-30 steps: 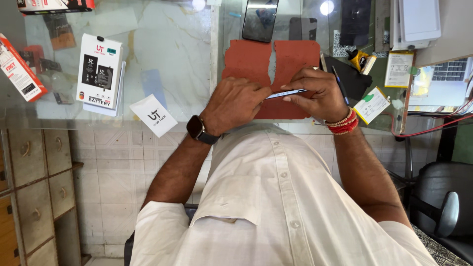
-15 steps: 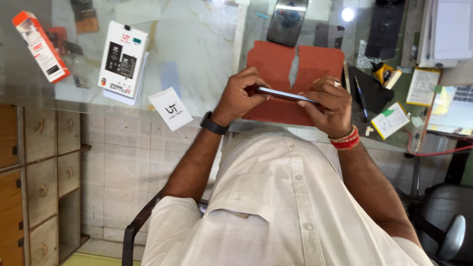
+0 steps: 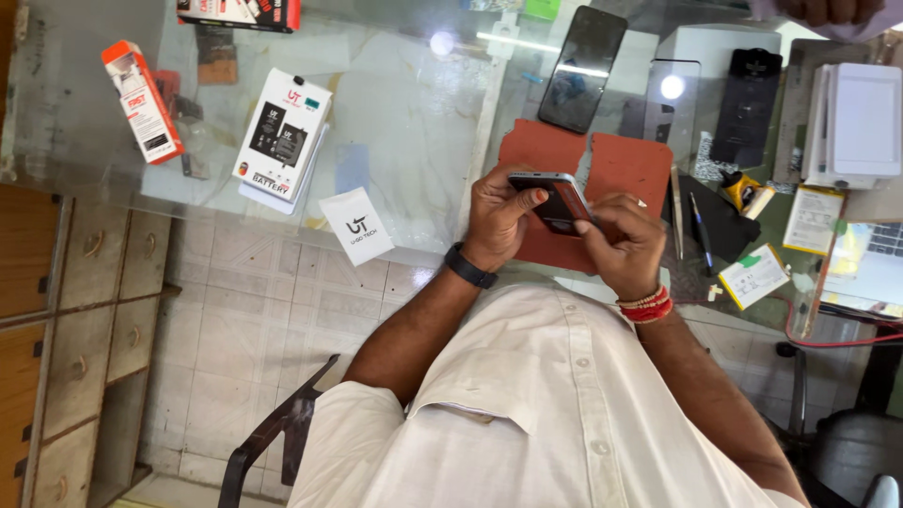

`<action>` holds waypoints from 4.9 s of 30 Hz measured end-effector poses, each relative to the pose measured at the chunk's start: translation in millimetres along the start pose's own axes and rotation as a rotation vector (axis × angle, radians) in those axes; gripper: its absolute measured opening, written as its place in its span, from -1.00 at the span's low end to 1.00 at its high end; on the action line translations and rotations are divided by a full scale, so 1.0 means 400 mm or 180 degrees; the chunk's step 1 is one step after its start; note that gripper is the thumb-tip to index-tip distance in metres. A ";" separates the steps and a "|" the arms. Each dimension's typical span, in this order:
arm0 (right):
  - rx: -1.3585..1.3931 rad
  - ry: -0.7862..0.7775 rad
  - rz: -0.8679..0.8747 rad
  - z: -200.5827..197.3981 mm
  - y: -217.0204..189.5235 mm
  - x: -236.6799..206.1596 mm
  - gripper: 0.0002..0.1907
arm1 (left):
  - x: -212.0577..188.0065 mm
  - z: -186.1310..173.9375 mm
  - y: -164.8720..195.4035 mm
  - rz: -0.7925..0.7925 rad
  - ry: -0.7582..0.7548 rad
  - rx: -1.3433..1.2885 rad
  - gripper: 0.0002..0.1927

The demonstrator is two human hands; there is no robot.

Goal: The person uses a heat gun and a prying tool to open a smartphone, then uses a thin wire to separate the screen from the frame. The person handles the phone, battery, and tools throughout the process.

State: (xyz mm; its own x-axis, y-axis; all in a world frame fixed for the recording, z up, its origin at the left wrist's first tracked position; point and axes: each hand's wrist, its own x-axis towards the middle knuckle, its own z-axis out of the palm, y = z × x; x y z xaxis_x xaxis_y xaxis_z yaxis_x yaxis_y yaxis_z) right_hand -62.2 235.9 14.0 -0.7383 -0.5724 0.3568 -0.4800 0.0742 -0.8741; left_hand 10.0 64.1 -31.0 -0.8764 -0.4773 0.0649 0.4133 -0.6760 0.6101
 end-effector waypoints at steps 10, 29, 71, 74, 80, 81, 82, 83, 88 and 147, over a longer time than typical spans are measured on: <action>-0.0376 -0.0107 -0.0661 -0.063 -0.103 0.083 -0.75 | 0.004 0.063 0.030 -0.0008 -0.0763 0.1243 -0.84; 0.0336 -0.0022 -0.0544 -0.083 -0.018 0.075 -0.84 | 0.030 0.105 0.028 0.0447 -0.0890 0.2173 -0.84; -0.0858 0.0052 -0.0915 -0.114 -0.106 0.089 -0.76 | 0.064 0.075 -0.016 0.0011 -0.1420 0.1407 -0.80; -0.0589 0.0201 -0.0768 -0.097 -0.097 0.082 -0.72 | 0.067 0.068 -0.017 0.0007 -0.1400 0.1326 -0.79; 0.0229 0.0288 -0.0305 -0.056 -0.057 0.078 -0.78 | 0.071 0.066 -0.013 0.0076 -0.1453 0.1391 -0.80; 0.0225 0.0278 -0.0321 -0.049 -0.052 0.078 -0.78 | 0.072 0.065 -0.012 0.0062 -0.1458 0.1391 -0.80; 0.0224 0.0269 -0.0340 -0.043 -0.048 0.078 -0.78 | 0.072 0.064 -0.011 0.0051 -0.1464 0.1394 -0.81; 0.0223 0.0257 -0.0359 -0.038 -0.046 0.078 -0.78 | 0.074 0.063 -0.010 0.0048 -0.1471 0.1331 -0.82; 0.0025 0.0261 -0.0242 -0.023 -0.051 0.082 -0.81 | 0.080 0.058 -0.005 0.0030 -0.1477 0.1210 -0.83; 0.0884 0.1005 -0.0034 -0.097 0.036 -0.033 -0.80 | 0.105 0.151 0.069 0.0002 -0.1686 0.2909 -0.76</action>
State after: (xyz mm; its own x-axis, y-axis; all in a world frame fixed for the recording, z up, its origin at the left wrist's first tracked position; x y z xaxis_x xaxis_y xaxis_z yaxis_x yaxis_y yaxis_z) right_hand -77.8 276.3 9.5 -0.8637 -0.2904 0.4120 -0.3742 -0.1782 -0.9100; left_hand -30.3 59.2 36.2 -0.9633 -0.0224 0.2675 0.2636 0.1093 0.9584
